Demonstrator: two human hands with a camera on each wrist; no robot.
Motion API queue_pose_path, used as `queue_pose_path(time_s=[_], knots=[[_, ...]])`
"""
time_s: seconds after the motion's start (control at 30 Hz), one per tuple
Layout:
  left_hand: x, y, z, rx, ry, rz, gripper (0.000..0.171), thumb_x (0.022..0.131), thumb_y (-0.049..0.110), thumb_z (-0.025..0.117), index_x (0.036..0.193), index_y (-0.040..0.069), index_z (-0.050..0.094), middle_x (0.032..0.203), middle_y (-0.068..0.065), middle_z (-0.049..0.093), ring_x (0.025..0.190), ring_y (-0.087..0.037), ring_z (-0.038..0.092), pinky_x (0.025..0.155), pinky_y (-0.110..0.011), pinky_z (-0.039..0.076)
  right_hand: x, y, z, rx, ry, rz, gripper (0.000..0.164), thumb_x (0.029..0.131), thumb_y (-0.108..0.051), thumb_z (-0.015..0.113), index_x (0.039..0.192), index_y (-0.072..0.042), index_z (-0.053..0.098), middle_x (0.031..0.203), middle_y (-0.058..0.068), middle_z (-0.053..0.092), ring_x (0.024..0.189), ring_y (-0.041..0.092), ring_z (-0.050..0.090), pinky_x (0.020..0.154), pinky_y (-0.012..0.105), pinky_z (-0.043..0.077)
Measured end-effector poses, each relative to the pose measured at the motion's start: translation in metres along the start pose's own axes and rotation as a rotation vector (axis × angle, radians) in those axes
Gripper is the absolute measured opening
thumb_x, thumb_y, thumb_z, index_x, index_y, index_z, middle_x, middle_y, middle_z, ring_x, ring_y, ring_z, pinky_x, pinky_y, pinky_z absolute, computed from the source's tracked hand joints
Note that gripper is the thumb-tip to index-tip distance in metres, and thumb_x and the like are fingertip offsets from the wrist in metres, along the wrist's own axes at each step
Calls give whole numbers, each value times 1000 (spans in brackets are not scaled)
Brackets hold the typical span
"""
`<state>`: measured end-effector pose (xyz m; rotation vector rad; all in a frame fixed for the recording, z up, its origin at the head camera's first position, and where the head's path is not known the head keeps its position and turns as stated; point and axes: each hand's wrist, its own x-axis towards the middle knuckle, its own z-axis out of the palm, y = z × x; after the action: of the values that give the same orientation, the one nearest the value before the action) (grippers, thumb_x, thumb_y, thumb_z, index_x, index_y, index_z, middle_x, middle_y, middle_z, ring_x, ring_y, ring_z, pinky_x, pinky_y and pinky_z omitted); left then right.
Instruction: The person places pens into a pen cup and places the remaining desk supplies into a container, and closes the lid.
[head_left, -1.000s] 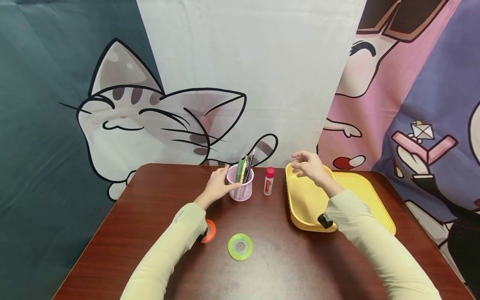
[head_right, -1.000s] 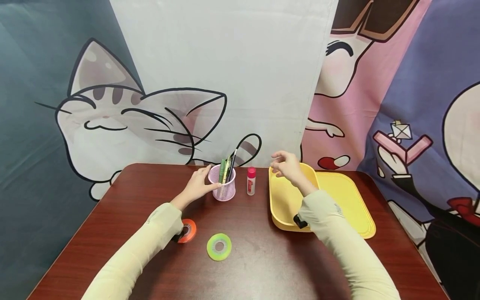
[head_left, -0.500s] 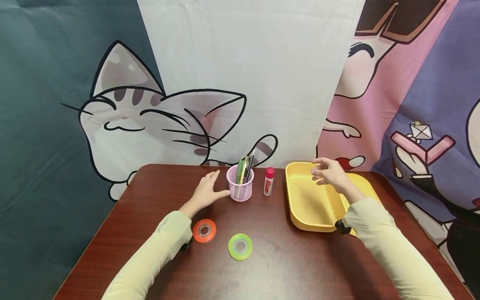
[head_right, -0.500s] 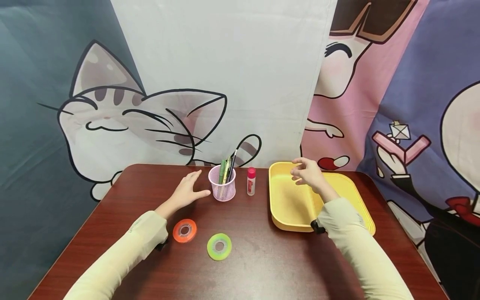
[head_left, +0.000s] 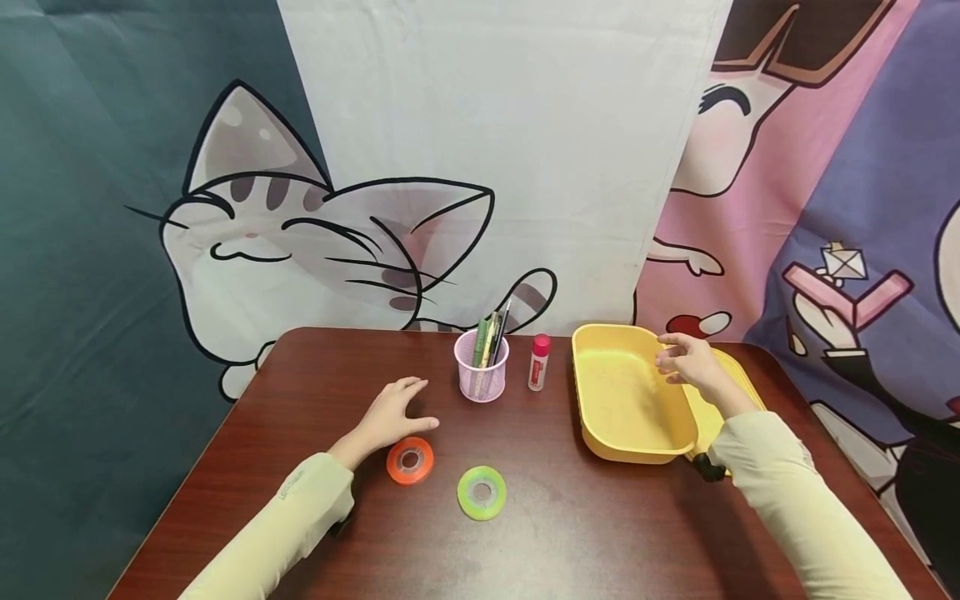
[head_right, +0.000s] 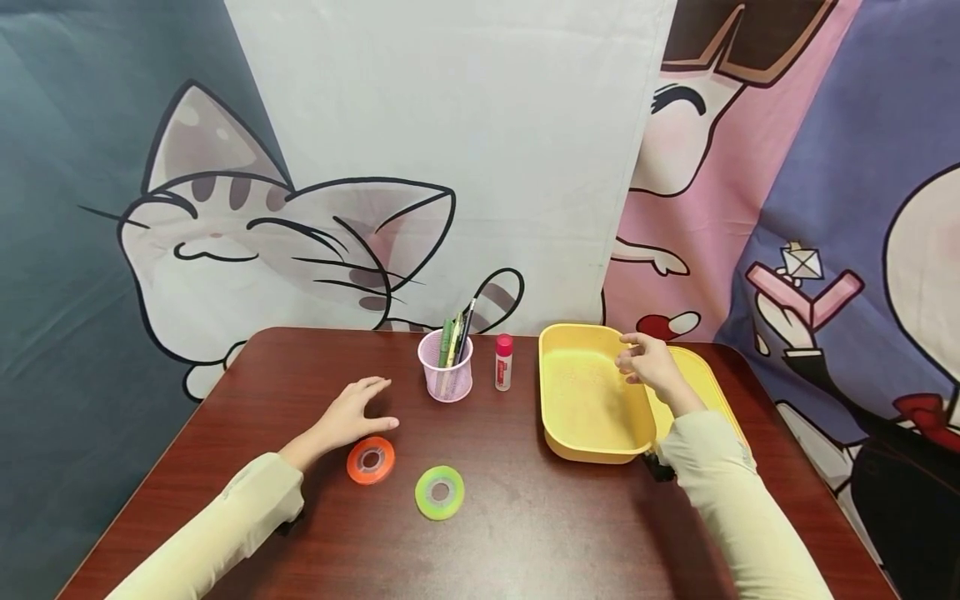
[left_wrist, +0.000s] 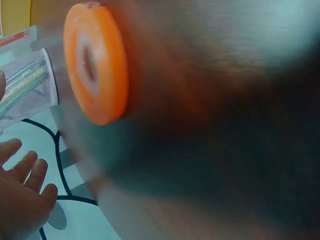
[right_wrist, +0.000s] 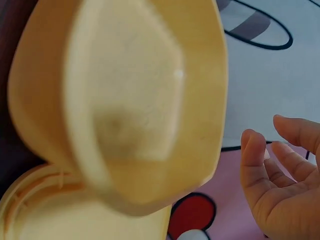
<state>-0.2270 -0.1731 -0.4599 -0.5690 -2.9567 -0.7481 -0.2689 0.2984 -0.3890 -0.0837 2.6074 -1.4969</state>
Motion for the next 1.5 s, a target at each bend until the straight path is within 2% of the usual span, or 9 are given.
queue_pose_path(time_s=[0.23,0.33,0.37,0.47,0.67,0.83,1.03,1.33,1.5], knots=[[-19,-6,2,30,-54,24,69,70,44,69,124,5,51,126,-14,47,115,-33,43,93,-50,35,-2,28,-12,66,1,-56,50,80,-7,58,121,12,36,82,7,59,66,6,56,55,25,50],[-25,-8,3,21,-88,38,70,69,44,69,123,5,51,125,-13,48,113,-32,44,92,-49,36,-3,32,-14,22,8,-30,49,80,-4,55,123,12,36,85,13,58,68,7,57,57,27,50],[-27,-8,3,12,-101,40,70,69,44,70,123,5,51,125,-12,49,113,-32,44,92,-48,37,-4,33,-14,-31,12,-10,52,81,-4,55,124,14,32,88,15,57,69,6,58,59,28,51],[-33,-8,4,-6,-142,42,71,67,43,71,124,5,50,125,-12,49,113,-31,44,92,-47,37,-6,36,-15,-92,1,17,51,83,-3,52,126,16,30,96,26,54,72,7,58,62,32,52],[-45,-9,5,-2,-198,55,79,63,42,74,128,6,46,127,-11,47,116,-30,42,92,-48,36,-11,44,-17,-119,-25,36,52,83,-2,53,126,17,31,103,32,48,76,11,56,64,34,52],[-51,-10,5,32,-206,100,84,60,43,76,127,4,46,128,-13,46,115,-31,43,90,-48,37,-18,46,-18,-108,-68,42,53,82,-1,53,126,18,30,95,24,53,71,10,56,63,35,52],[-54,-11,8,66,-233,101,81,59,40,77,127,5,47,128,-11,47,115,-30,43,91,-46,37,-23,50,-16,-102,-107,55,51,83,-1,51,126,19,30,90,19,56,69,11,57,62,34,52],[-57,-11,10,98,-165,191,73,60,35,77,120,1,53,120,-13,51,106,-28,47,85,-42,41,-25,55,-14,-90,-99,86,48,83,0,49,124,18,33,88,17,58,70,10,57,63,34,52],[-56,-11,11,84,-169,174,71,60,31,77,120,1,53,119,-12,52,106,-27,47,85,-41,41,-25,56,-14,-85,-101,99,48,83,0,49,124,17,33,84,11,59,70,11,56,62,32,51]])
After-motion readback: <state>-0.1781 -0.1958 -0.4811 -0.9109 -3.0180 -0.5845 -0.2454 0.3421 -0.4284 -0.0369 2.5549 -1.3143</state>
